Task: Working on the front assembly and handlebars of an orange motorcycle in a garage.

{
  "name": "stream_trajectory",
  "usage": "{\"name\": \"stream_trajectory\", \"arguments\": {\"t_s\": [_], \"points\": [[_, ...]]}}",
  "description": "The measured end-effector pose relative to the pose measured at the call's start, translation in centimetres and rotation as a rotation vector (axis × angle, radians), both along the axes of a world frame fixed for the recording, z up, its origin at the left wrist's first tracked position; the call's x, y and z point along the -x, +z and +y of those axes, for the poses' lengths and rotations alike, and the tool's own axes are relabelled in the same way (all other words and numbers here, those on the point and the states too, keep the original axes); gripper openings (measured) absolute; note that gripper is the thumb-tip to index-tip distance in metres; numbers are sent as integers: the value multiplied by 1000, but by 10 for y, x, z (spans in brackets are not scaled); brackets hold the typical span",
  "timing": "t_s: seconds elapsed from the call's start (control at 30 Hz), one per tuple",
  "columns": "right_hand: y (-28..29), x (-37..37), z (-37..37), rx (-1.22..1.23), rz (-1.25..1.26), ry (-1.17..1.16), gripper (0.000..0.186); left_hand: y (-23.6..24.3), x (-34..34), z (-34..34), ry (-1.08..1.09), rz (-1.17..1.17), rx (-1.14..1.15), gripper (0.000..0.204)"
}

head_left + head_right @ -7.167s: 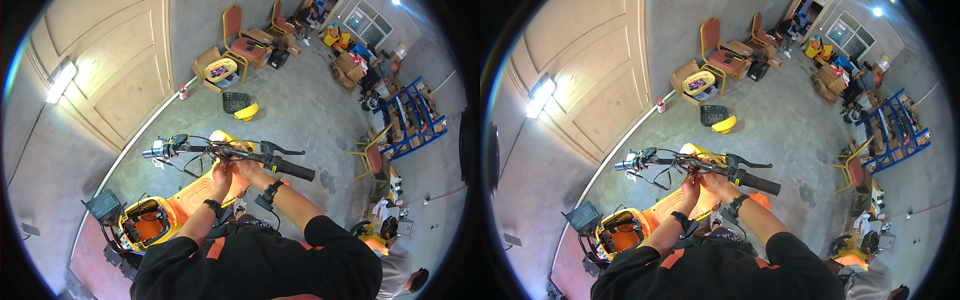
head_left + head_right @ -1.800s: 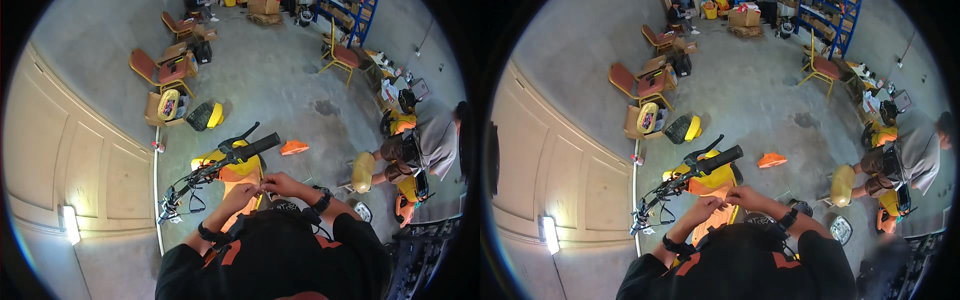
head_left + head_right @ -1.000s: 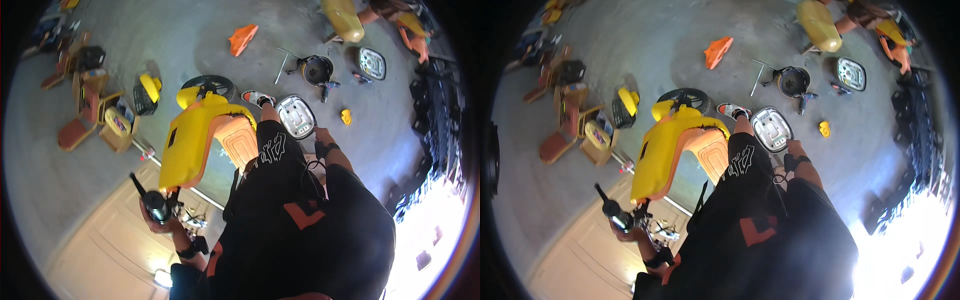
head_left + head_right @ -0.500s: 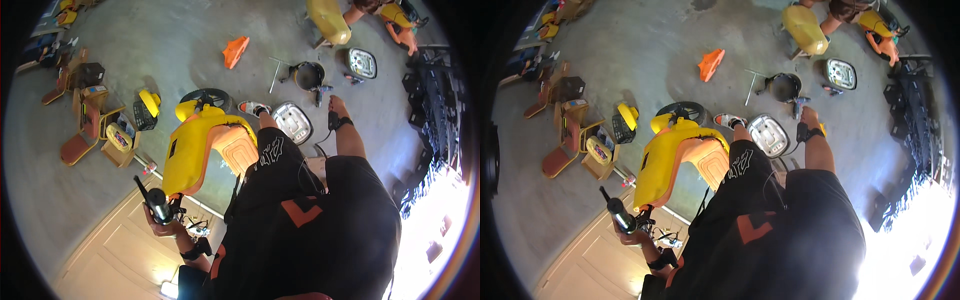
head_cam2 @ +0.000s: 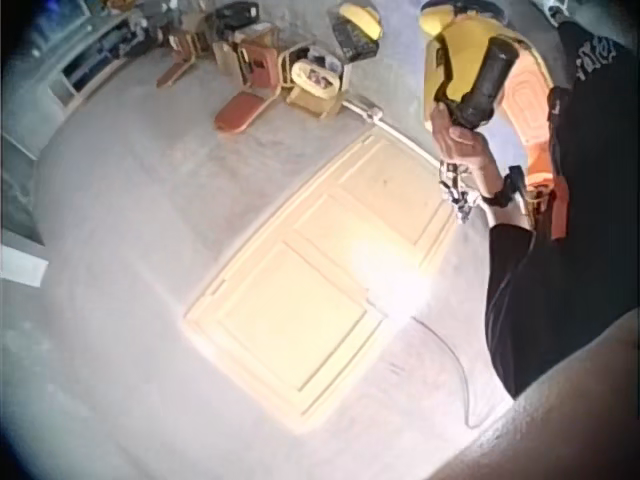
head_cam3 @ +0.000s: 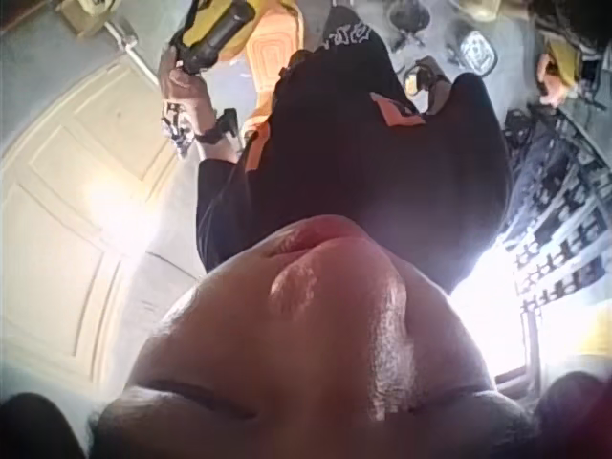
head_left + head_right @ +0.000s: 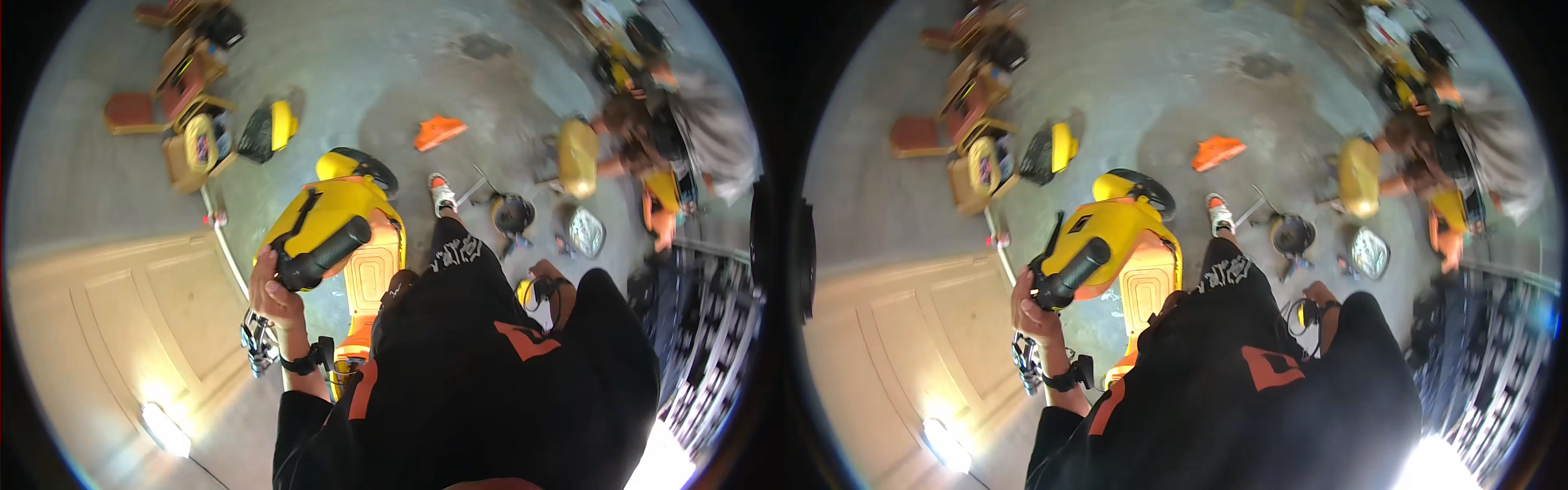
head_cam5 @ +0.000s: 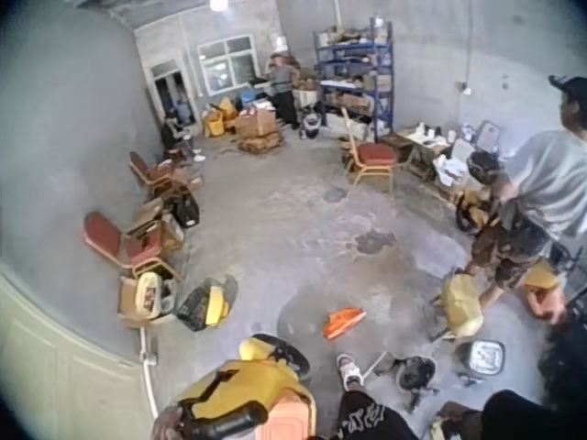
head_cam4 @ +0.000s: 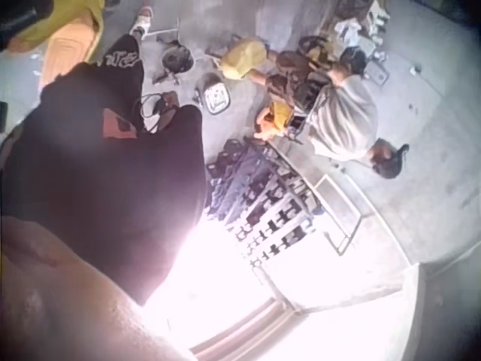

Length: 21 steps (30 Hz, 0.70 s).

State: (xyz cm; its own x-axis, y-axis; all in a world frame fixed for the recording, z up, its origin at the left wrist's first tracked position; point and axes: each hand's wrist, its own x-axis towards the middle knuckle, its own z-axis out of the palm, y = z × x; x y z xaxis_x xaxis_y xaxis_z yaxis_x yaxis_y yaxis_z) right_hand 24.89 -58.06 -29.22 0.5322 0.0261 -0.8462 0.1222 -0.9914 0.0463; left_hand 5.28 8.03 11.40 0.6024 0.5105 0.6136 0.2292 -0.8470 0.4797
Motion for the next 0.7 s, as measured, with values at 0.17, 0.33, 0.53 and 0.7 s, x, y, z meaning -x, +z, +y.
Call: {"name": "stream_trajectory", "arguments": {"t_s": [0.17, 0.33, 0.53, 0.7], "points": [[8, -152, 120, -368, -62, 856, 23, 22, 6, -13, 49, 117, -23, 53], [-30, -308, 202, -486, -50, 67, 22, 54, -15, -26, 291, 180, 483, 56], [15, -461, 371, -609, 103, 134, 33, 89, -78, -45, 442, 626, 428, 30], [109, -494, 534, -680, 151, -22, 22, 86, -80, -51, 612, 461, 425, 29]]}}
